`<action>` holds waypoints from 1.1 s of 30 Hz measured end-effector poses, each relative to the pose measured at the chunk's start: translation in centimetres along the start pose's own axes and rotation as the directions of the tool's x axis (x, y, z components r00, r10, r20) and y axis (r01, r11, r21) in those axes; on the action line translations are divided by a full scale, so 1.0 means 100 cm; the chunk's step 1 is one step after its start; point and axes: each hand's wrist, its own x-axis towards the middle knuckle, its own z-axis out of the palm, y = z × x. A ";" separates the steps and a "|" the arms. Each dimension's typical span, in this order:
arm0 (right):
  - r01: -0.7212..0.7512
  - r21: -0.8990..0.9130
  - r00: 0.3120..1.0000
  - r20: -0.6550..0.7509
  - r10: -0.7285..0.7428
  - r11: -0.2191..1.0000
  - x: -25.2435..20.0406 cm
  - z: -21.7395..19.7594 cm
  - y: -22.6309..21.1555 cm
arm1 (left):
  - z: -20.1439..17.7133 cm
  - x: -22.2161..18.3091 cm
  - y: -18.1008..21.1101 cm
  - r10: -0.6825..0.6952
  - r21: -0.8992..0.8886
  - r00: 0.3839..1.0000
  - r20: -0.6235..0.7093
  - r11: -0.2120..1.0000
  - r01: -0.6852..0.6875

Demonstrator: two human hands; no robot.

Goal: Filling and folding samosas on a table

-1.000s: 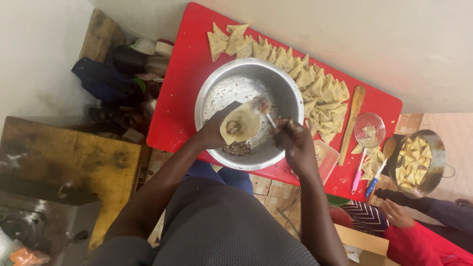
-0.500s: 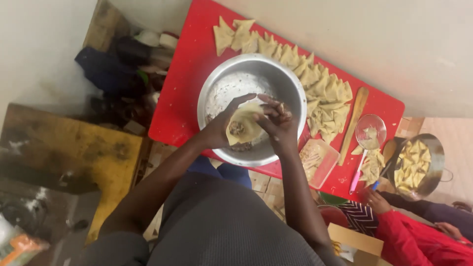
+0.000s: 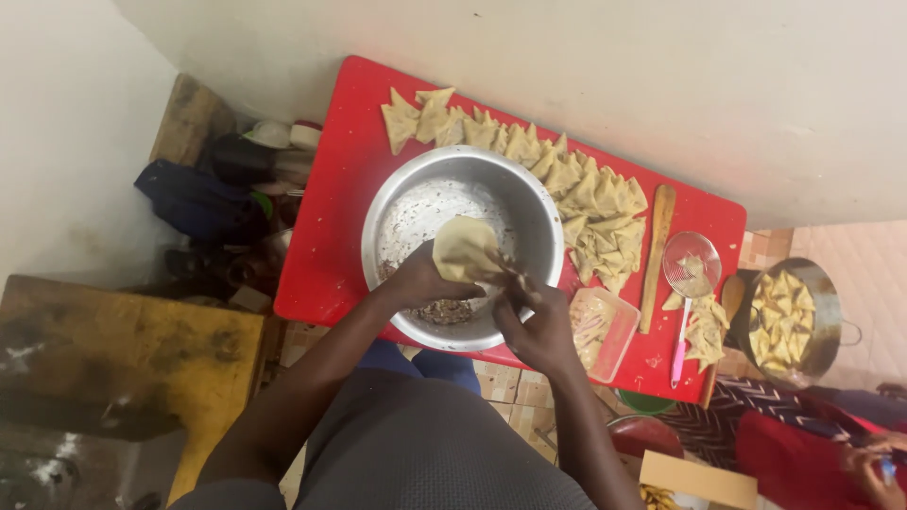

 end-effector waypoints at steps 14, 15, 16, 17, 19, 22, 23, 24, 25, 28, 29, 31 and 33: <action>-0.032 -0.689 0.969 -0.199 -0.146 0.724 0.006 0.036 0.001 | 0.005 0.012 -0.037 -0.146 -0.096 0.985 0.097 0.983 0.155; -0.027 -0.690 0.969 -0.196 -0.152 0.723 0.006 0.027 0.008 | 0.006 0.013 -0.037 -0.141 -0.095 0.985 0.095 0.984 0.150; -0.090 -0.682 0.970 -0.225 -0.090 0.726 0.006 0.017 0.016 | 0.007 0.015 -0.037 -0.171 -0.193 0.980 0.105 0.963 0.188; -0.167 -0.668 0.966 -0.258 -0.015 0.725 0.000 0.009 0.021 | 0.011 0.010 -0.039 -0.212 -0.292 0.970 0.121 0.926 0.239; -0.221 -0.329 0.952 -0.278 0.130 0.918 -0.018 0.005 0.054 | 0.023 0.011 -0.031 -0.247 -0.296 0.964 0.097 0.918 0.265; -0.216 0.124 0.952 -0.193 0.237 0.969 -0.032 -0.003 0.068 | 0.036 0.015 -0.026 -0.243 -0.294 0.965 0.098 0.920 0.261; -0.183 0.190 0.967 -0.140 0.211 0.964 -0.040 -0.004 0.065 | 0.040 0.013 -0.026 -0.211 -0.293 0.970 0.122 0.926 0.239; -0.193 0.198 0.962 -0.156 0.226 0.961 -0.048 -0.004 0.068 | 0.043 0.011 -0.024 -0.230 -0.288 0.964 0.134 0.922 0.260; -0.097 0.099 0.982 -0.151 0.111 0.990 -0.054 -0.005 0.072 | 0.045 0.013 -0.021 -0.208 -0.355 0.949 0.239 0.890 0.285; 0.003 -0.121 0.978 -0.208 -0.029 0.993 -0.071 -0.006 0.084 | 0.049 0.016 -0.057 -0.225 -0.454 0.931 0.288 0.824 0.339; 0.002 -0.244 0.965 -0.255 -0.067 0.970 -0.083 -0.009 0.087 | 0.056 0.014 -0.080 -0.262 -0.496 0.939 0.224 0.799 0.341; -0.017 -0.307 0.942 -0.323 -0.087 0.952 -0.084 -0.016 0.082 | 0.076 0.023 -0.066 -0.254 -0.551 0.929 0.268 0.751 0.364; -0.035 -0.364 0.917 -0.382 -0.115 0.931 -0.096 -0.024 0.089 | 0.093 0.030 -0.061 -0.247 -0.601 0.922 0.299 0.701 0.383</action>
